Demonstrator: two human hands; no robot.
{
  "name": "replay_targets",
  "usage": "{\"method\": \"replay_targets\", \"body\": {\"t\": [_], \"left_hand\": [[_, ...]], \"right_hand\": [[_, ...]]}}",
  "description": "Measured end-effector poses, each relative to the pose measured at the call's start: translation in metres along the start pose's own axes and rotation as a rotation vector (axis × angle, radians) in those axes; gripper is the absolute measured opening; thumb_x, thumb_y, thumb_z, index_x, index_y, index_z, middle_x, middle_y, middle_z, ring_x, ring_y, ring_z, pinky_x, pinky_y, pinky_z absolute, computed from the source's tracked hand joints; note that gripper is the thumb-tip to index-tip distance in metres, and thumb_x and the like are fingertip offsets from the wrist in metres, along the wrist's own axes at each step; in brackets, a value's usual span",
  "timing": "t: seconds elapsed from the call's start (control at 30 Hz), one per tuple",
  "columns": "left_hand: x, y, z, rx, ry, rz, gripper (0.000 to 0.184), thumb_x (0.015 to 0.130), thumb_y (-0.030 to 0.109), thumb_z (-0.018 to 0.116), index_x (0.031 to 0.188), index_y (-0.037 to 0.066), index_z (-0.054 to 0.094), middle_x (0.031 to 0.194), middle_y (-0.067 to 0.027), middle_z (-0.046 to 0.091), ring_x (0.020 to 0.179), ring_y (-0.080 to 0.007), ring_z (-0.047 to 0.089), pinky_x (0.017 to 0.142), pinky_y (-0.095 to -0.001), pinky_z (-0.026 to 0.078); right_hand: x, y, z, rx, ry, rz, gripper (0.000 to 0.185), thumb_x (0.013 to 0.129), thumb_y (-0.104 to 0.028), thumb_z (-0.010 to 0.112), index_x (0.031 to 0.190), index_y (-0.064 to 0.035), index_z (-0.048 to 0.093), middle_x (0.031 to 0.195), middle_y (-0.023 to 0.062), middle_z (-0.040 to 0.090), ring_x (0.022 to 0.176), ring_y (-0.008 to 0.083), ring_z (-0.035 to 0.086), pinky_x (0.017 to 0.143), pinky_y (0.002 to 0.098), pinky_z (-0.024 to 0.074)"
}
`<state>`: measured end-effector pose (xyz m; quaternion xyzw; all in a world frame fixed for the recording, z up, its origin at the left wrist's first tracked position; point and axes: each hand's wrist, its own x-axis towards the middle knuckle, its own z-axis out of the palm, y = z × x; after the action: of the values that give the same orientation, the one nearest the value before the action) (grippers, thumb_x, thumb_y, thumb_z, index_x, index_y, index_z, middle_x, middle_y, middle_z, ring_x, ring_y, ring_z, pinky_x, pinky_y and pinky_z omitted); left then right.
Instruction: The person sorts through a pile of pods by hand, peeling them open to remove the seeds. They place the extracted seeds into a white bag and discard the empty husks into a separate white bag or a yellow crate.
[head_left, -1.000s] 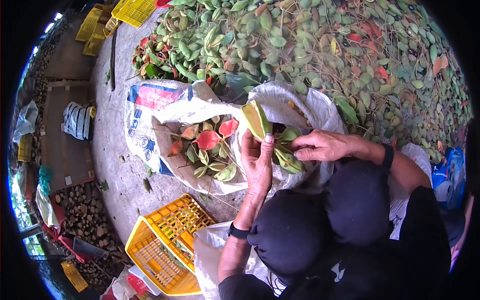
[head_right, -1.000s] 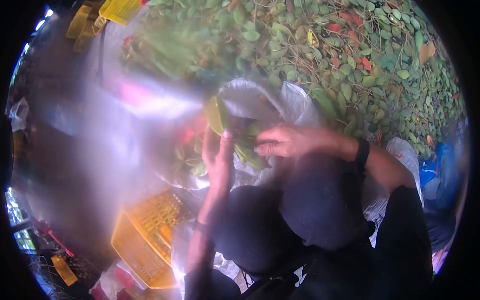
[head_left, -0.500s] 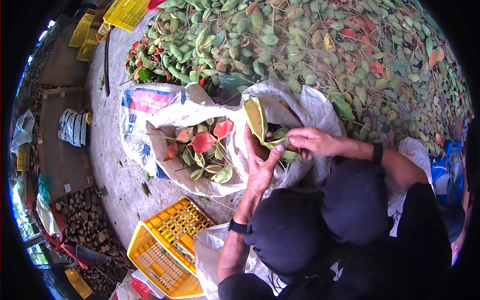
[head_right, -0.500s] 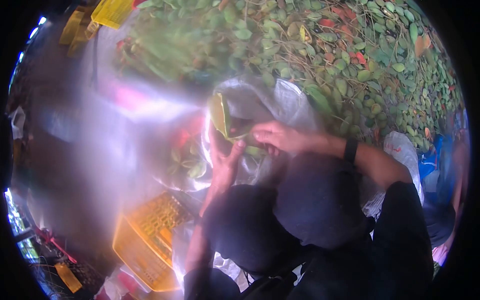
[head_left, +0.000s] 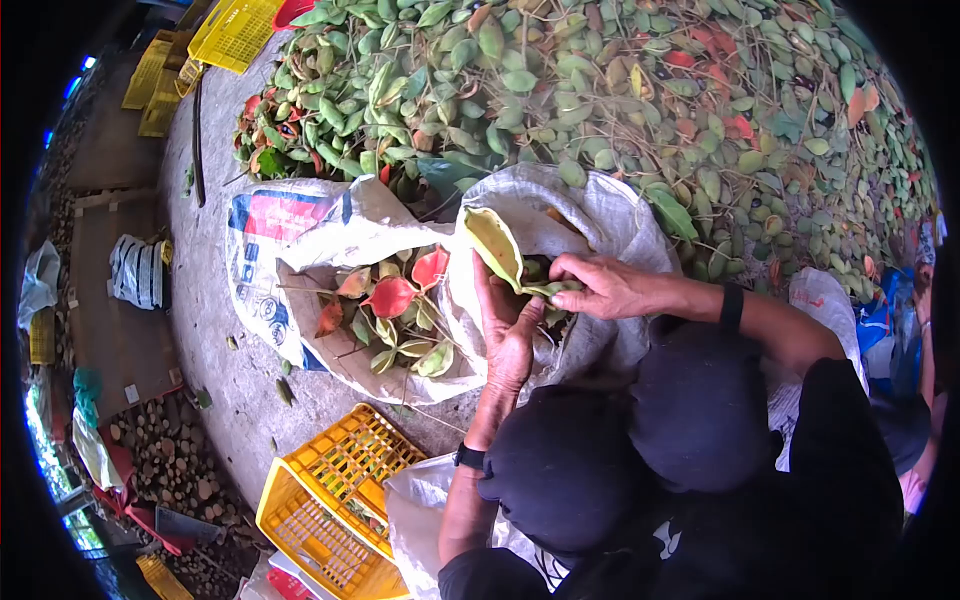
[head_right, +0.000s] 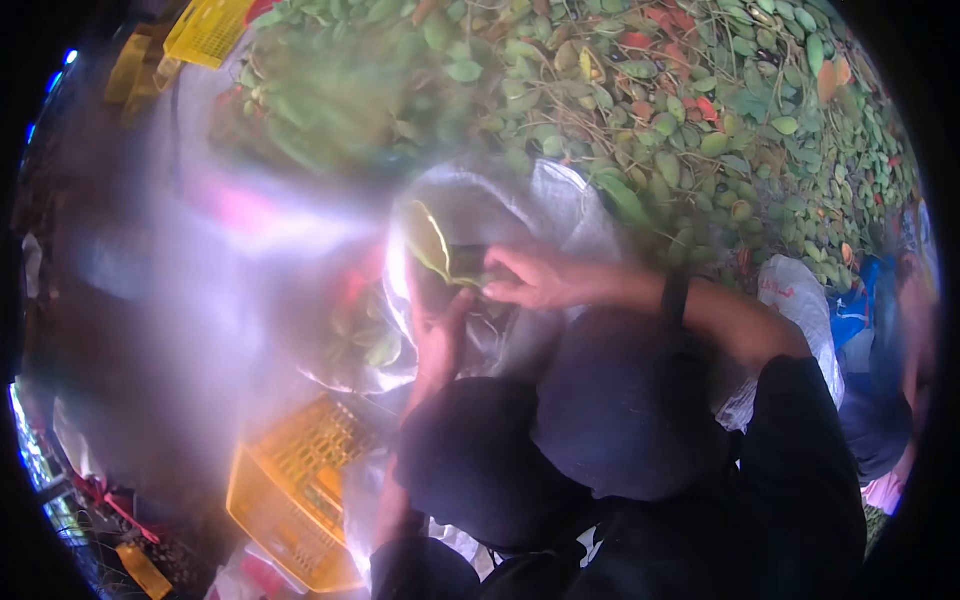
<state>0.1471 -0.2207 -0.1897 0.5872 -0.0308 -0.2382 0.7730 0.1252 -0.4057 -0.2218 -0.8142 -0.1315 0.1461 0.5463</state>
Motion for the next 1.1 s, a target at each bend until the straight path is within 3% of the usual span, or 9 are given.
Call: {"method": "replay_targets", "body": {"t": [0.27,0.5,0.63,0.67,0.7,0.8,0.97,1.03,1.1], "left_hand": [[-0.010,0.017,0.017,0.074,-0.046,0.155,0.083,0.079,-0.014,0.053,0.146,0.009,0.008,0.132,-0.0152,0.038,0.115,-0.0235,0.044,0.099,-0.0343,0.037],[-0.019,0.053,0.031,0.245,0.228,0.224,0.076,0.081,-0.012,0.055,0.143,0.010,0.018,0.110,-0.0115,0.055,0.103,-0.0195,0.054,0.091,-0.0311,0.042],[-0.010,0.062,-0.005,0.131,0.312,0.073,0.063,0.086,-0.007,0.052,0.139,0.008,0.023,0.102,-0.0099,0.058,0.094,-0.0169,0.056,0.078,-0.0301,0.047],[-0.004,0.039,-0.039,0.536,0.238,0.196,0.052,0.088,-0.006,0.049,0.134,0.006,0.030,0.101,-0.0087,0.057,0.094,-0.0173,0.056,0.077,-0.0334,0.048],[-0.004,0.046,-0.055,-0.321,0.111,-0.073,0.042,0.087,-0.003,0.050,0.127,0.004,0.037,0.103,-0.0089,0.056,0.097,-0.0199,0.056,0.083,-0.0367,0.048],[-0.019,0.066,-0.055,-0.607,0.022,-0.216,0.034,0.085,0.004,0.052,0.118,0.001,0.045,0.110,-0.0113,0.055,0.106,-0.0243,0.054,0.096,-0.0417,0.045],[-0.024,0.121,-0.003,-0.521,0.026,-0.016,0.043,0.084,0.008,0.057,0.124,-0.001,0.043,0.097,-0.0113,0.053,0.084,-0.0173,0.049,0.075,-0.0272,0.045],[-0.017,0.122,-0.005,-0.475,0.086,-0.031,0.041,0.084,0.009,0.056,0.122,-0.002,0.044,0.095,-0.0111,0.054,0.085,-0.0176,0.050,0.078,-0.0262,0.043],[-0.006,0.109,-0.019,-0.434,0.039,-0.034,0.039,0.083,0.010,0.058,0.118,-0.001,0.047,0.093,-0.0100,0.055,0.083,-0.0165,0.051,0.079,-0.0243,0.042]], "right_hand": [[-0.004,-0.020,-0.004,-0.297,0.129,-0.001,0.035,0.076,-0.021,0.059,0.103,-0.0038,0.046,0.092,0.0187,0.058,0.083,0.0367,0.059,0.070,0.0443,0.0468],[0.014,0.000,0.004,-0.156,0.361,-0.338,0.031,0.077,0.002,0.051,0.108,-0.0035,0.051,0.100,0.0099,0.052,0.093,0.0234,0.055,0.081,0.0340,0.0449],[0.017,0.007,0.009,0.466,0.127,-0.046,0.034,0.092,-0.018,0.056,0.122,-0.0062,0.047,0.110,0.0071,0.052,0.102,0.0151,0.050,0.088,0.0296,0.0428],[0.020,0.019,0.007,0.219,0.173,-0.180,0.034,0.091,-0.018,0.057,0.121,-0.0062,0.048,0.116,0.0088,0.050,0.108,0.0184,0.048,0.092,0.0322,0.0406],[0.024,0.040,0.008,-0.031,0.226,-0.308,0.035,0.090,-0.018,0.059,0.121,-0.0063,0.049,0.121,0.0104,0.048,0.115,0.0216,0.046,0.097,0.0347,0.0384],[0.009,0.065,-0.015,-0.285,0.208,-0.175,0.046,0.081,-0.016,0.066,0.121,-0.0008,0.049,0.127,0.0146,0.044,0.122,0.0303,0.041,0.100,0.0365,0.0362],[0.002,0.028,-0.027,-0.356,0.128,0.098,0.046,0.084,-0.023,0.064,0.118,0.0032,0.051,0.116,0.0146,0.053,0.109,0.0296,0.053,0.093,0.0369,0.0426],[0.002,-0.008,-0.037,0.664,0.062,0.179,0.051,0.087,-0.036,0.061,0.118,0.0021,0.052,0.108,0.0142,0.058,0.099,0.0269,0.058,0.087,0.0370,0.0464],[0.003,-0.051,-0.044,0.631,0.056,0.015,0.056,0.088,-0.045,0.056,0.119,0.0013,0.051,0.107,0.0148,0.059,0.093,0.0256,0.060,0.082,0.0360,0.0484]]}}
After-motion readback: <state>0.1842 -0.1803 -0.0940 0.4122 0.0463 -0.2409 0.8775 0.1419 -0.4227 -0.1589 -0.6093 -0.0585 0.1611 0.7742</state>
